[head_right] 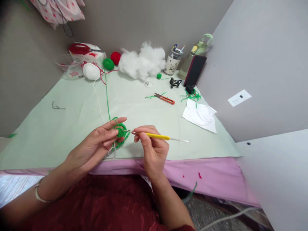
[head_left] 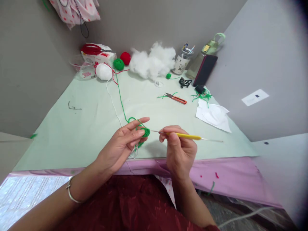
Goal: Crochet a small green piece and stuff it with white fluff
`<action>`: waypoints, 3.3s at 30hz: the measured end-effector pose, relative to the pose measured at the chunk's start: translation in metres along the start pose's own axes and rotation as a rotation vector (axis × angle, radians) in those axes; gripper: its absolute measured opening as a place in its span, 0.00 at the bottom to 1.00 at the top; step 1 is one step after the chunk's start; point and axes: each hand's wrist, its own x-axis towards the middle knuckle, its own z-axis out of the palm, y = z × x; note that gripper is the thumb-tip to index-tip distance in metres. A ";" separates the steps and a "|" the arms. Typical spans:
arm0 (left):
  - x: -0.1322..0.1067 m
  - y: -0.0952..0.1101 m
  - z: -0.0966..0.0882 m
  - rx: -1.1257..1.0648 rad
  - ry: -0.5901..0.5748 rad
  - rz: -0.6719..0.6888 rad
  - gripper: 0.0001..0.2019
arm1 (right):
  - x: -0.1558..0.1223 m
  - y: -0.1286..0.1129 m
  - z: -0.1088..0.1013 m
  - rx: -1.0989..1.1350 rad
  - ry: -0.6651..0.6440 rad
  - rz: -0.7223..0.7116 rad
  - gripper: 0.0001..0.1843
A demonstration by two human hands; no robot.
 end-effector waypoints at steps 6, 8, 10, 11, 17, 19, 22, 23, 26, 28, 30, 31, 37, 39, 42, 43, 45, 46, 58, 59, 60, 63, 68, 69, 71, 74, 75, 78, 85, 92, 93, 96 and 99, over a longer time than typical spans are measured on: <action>-0.006 -0.005 0.002 0.210 0.000 0.113 0.17 | 0.001 0.003 0.002 0.080 -0.057 0.126 0.08; -0.006 -0.005 0.001 0.246 0.003 0.136 0.16 | 0.001 0.005 0.000 0.164 -0.035 0.180 0.09; -0.005 -0.005 -0.001 0.273 0.005 0.157 0.15 | 0.001 0.005 -0.002 0.235 -0.029 0.226 0.10; -0.005 -0.005 -0.002 0.285 0.008 0.166 0.15 | 0.001 0.005 -0.002 0.250 -0.031 0.234 0.10; -0.005 -0.005 -0.002 0.386 0.055 0.246 0.16 | -0.002 -0.007 -0.003 -0.028 -0.059 0.062 0.12; -0.008 -0.005 0.001 0.463 0.101 0.291 0.16 | -0.004 -0.009 -0.003 -0.177 -0.108 -0.077 0.12; -0.010 -0.006 0.005 0.513 0.176 0.351 0.15 | -0.008 -0.003 -0.002 -0.387 -0.183 -0.328 0.14; -0.010 -0.007 0.006 0.474 0.178 0.341 0.17 | -0.009 0.000 -0.002 -0.471 -0.185 -0.416 0.15; -0.008 -0.008 0.007 0.225 0.095 0.144 0.26 | -0.012 0.007 -0.001 -0.646 -0.150 -0.587 0.17; -0.005 -0.005 0.005 0.062 0.037 -0.004 0.27 | -0.011 0.006 -0.002 -0.569 -0.122 -0.517 0.17; -0.003 -0.001 0.003 -0.016 0.018 -0.047 0.23 | -0.007 0.002 -0.002 -0.365 -0.066 -0.323 0.15; -0.003 0.001 0.003 -0.025 0.016 -0.032 0.22 | -0.004 0.000 -0.002 -0.251 -0.021 -0.224 0.14; -0.006 0.004 0.007 0.106 0.011 0.043 0.22 | 0.004 0.000 0.002 0.049 -0.089 0.035 0.09; -0.007 0.002 0.007 0.158 0.020 0.059 0.22 | 0.003 0.002 0.001 0.059 -0.086 0.083 0.10; -0.008 0.001 0.006 0.225 0.025 0.079 0.23 | 0.001 0.003 -0.001 0.108 -0.057 0.126 0.10; -0.008 0.001 0.005 0.234 0.024 0.083 0.24 | 0.001 0.002 -0.001 0.134 -0.051 0.135 0.09; -0.008 0.001 0.004 0.242 0.025 0.094 0.24 | 0.001 0.001 -0.003 0.170 -0.040 0.140 0.10; -0.008 0.001 0.004 0.244 0.026 0.102 0.23 | 0.001 0.000 -0.004 0.172 -0.039 0.138 0.11; -0.007 -0.005 0.005 0.338 0.081 0.233 0.26 | -0.008 -0.005 -0.006 -0.534 -0.205 -0.460 0.17; -0.007 -0.004 0.006 0.275 0.067 0.190 0.27 | -0.009 -0.003 -0.006 -0.600 -0.209 -0.522 0.19; -0.007 -0.003 0.006 0.206 0.045 0.121 0.29 | -0.010 -0.001 -0.005 -0.633 -0.201 -0.560 0.20; -0.006 0.005 0.004 0.052 -0.011 -0.082 0.27 | -0.008 -0.001 -0.006 -0.487 -0.147 -0.470 0.18; -0.005 0.013 0.002 0.064 -0.042 -0.044 0.23 | 0.003 -0.007 -0.002 -0.009 -0.059 -0.041 0.10; -0.005 0.013 0.003 0.086 -0.052 -0.033 0.24 | 0.005 -0.008 -0.001 0.026 -0.072 -0.017 0.10; -0.006 0.009 0.004 0.139 -0.045 0.000 0.24 | 0.005 -0.007 0.002 0.006 -0.098 -0.017 0.09; -0.005 0.003 0.006 0.179 0.006 0.100 0.23 | -0.001 -0.005 0.004 -0.182 -0.105 -0.136 0.10; -0.005 0.002 0.007 0.166 0.016 0.124 0.23 | -0.005 -0.004 0.004 -0.278 -0.113 -0.208 0.12; -0.005 0.001 0.007 0.065 -0.001 0.056 0.22 | -0.010 -0.002 0.001 -0.499 -0.130 -0.444 0.20; -0.004 0.008 0.005 0.009 -0.006 -0.021 0.16 | 0.003 -0.002 0.000 0.035 -0.017 -0.023 0.11; -0.005 -0.002 0.003 0.284 0.006 0.131 0.19 | 0.001 0.002 0.002 0.136 -0.034 0.164 0.07; -0.005 -0.003 0.002 0.297 0.006 0.135 0.18 | 0.001 0.003 0.001 0.174 -0.032 0.198 0.08; -0.006 -0.003 0.001 0.317 0.011 0.143 0.16 | 0.002 0.005 -0.003 0.258 -0.046 0.255 0.09; -0.007 -0.003 -0.001 0.318 0.021 0.150 0.15 | 0.003 0.003 -0.004 0.276 -0.061 0.237 0.10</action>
